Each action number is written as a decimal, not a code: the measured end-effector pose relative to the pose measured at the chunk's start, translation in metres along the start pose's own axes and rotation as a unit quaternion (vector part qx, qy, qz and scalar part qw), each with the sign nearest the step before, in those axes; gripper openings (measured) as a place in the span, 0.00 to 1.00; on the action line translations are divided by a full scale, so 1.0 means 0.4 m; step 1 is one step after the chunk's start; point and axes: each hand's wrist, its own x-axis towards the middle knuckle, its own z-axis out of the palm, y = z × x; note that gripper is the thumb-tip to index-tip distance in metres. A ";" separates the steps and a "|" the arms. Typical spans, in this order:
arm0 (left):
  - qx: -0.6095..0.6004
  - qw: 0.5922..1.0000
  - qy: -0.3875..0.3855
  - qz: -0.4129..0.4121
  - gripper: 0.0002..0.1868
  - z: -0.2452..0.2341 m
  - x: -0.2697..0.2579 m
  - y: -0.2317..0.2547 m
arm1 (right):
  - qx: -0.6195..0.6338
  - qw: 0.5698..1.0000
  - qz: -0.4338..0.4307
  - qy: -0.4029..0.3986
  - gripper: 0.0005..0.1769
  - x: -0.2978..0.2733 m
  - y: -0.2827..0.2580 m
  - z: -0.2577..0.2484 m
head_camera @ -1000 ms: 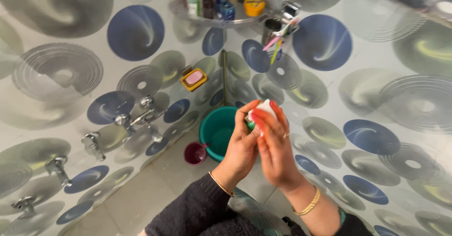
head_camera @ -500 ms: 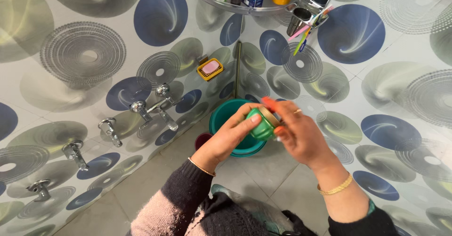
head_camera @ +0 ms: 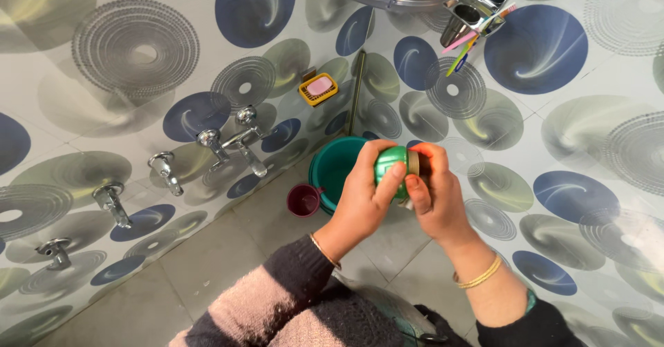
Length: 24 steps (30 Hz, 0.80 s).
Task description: The person wipes the exterior of several small bathroom product containers using a white cloth. They handle a blue box, a yellow tub, and a green jar, wiping each one thoroughly before placing them back on the bathroom shelf.
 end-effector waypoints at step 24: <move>-0.268 0.838 -0.133 -0.457 0.28 -0.103 0.052 -0.091 | -0.220 0.952 -0.165 -0.136 0.38 0.040 -0.125 -0.037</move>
